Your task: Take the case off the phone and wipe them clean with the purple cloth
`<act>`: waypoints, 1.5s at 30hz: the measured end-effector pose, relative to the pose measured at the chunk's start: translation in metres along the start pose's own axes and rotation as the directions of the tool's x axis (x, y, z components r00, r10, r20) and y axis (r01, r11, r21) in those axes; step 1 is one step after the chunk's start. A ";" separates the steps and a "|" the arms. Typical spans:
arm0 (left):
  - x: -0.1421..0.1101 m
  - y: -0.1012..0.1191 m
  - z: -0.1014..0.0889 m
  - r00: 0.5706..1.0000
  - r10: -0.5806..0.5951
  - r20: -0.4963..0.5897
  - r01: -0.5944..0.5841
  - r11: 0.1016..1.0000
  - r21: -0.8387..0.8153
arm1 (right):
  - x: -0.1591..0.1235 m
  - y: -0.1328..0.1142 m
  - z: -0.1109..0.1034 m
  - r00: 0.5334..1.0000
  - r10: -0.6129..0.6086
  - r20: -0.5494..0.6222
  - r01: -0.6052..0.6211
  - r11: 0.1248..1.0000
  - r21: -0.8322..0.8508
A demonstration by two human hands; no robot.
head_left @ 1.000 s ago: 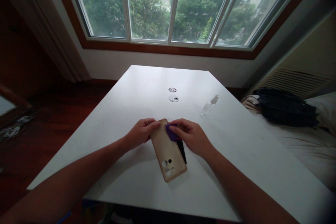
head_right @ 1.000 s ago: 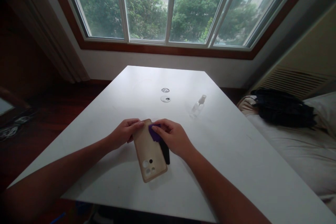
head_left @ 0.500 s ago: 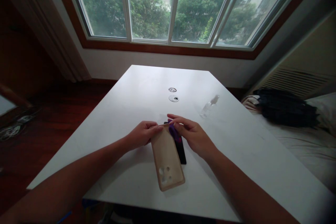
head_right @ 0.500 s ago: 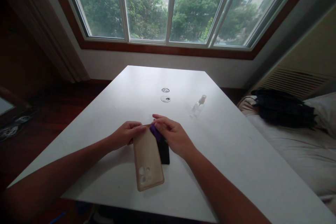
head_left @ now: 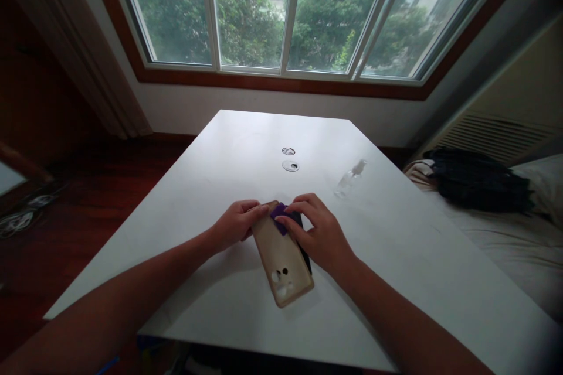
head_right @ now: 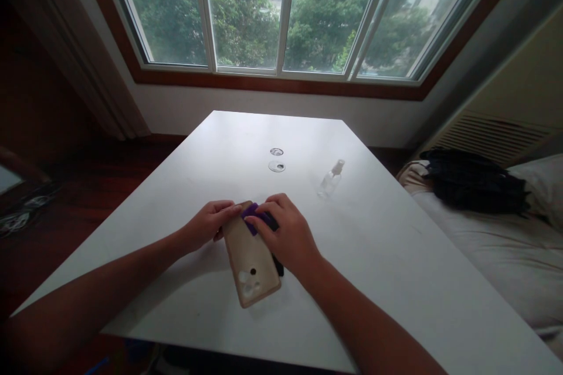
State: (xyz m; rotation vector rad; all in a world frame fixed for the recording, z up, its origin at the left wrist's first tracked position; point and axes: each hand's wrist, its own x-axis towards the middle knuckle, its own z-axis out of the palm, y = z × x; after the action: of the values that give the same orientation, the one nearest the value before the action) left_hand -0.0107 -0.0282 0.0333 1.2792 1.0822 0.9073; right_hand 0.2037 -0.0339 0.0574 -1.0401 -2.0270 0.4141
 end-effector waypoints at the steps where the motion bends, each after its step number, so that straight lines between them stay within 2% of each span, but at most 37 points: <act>1: 0.000 -0.001 0.000 1.000 0.008 -0.008 -0.008 1.000 -0.009 | -0.001 -0.001 0.000 0.999 -0.026 0.035 0.027 0.999 -0.025; 4: 0.001 -0.004 0.000 1.000 0.021 -0.016 -0.021 0.999 -0.024 | -0.003 0.000 0.003 0.991 -0.088 0.098 0.098 0.990 -0.104; 8: 0.002 -0.006 0.001 1.000 0.001 -0.002 -0.001 1.000 -0.010 | -0.004 0.004 0.007 0.993 -0.110 0.038 0.113 0.990 -0.090; 11: 0.002 -0.006 0.001 1.000 -0.001 0.026 0.001 1.000 0.013 | -0.002 0.004 0.006 0.998 0.031 -0.049 -0.030 0.999 0.010; 13: 0.001 -0.006 -0.001 0.999 -0.003 0.042 0.002 1.000 0.024 | -0.001 0.005 0.004 0.978 0.178 -0.109 -0.171 0.983 0.068; 15: 0.001 -0.007 -0.002 0.999 -0.006 0.047 0.004 0.999 0.032 | 0.000 0.007 0.001 0.946 0.275 -0.171 -0.263 0.961 0.090; 19: 0.001 -0.008 -0.003 0.999 -0.006 0.052 0.004 0.999 0.038 | 0.000 0.011 -0.003 0.926 0.296 -0.235 -0.281 0.955 0.094; 21: 0.001 -0.008 -0.002 0.998 -0.004 0.055 0.002 0.999 0.034 | 0.000 0.009 -0.005 0.953 0.231 -0.195 -0.216 0.972 0.097; 23: 0.001 -0.007 -0.002 0.999 0.003 0.049 -0.004 1.000 0.029 | -0.001 0.004 -0.006 0.992 0.084 -0.095 -0.073 0.991 0.113; 25: 0.002 -0.006 0.000 0.999 0.010 0.038 -0.011 1.000 0.022 | -0.002 -0.001 -0.006 0.997 -0.081 0.005 0.080 0.987 0.143; 27: 0.002 -0.005 0.001 0.999 0.026 0.029 -0.026 1.000 0.016 | -0.003 -0.004 -0.005 0.988 -0.152 0.023 0.147 0.976 0.162; 29: 0.001 -0.003 0.003 0.999 0.051 0.018 -0.051 0.999 0.008 | -0.002 -0.003 -0.001 0.992 -0.121 -0.038 0.125 0.982 0.144; 32: -0.002 -0.003 0.006 0.996 0.092 0.007 -0.092 0.996 0.013 | -0.001 0.001 0.006 0.993 -0.003 -0.118 0.018 0.992 0.124; 34: -0.004 -0.003 0.008 0.992 0.122 -0.002 -0.122 0.992 0.037 | -0.001 0.005 0.009 0.992 0.094 -0.088 -0.080 0.986 0.146; 37: -0.008 -0.004 0.009 0.984 0.175 -0.022 -0.172 0.980 0.099 | -0.002 0.007 0.010 0.977 0.214 0.025 -0.214 0.960 0.183; 41: -0.012 -0.006 0.010 0.973 0.228 -0.032 -0.218 0.956 0.197 | -0.004 0.006 0.008 0.972 0.185 0.142 -0.213 0.952 0.219; 45: -0.013 -0.005 0.006 0.964 0.267 -0.004 -0.253 0.916 0.312 | -0.004 0.004 0.005 0.978 0.123 0.169 -0.151 0.974 0.170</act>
State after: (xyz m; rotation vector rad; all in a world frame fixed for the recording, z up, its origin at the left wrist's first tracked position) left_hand -0.0086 -0.0433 0.0293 1.7013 1.1391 0.9957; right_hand 0.2034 -0.0341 0.0500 -1.0653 -2.0162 0.7621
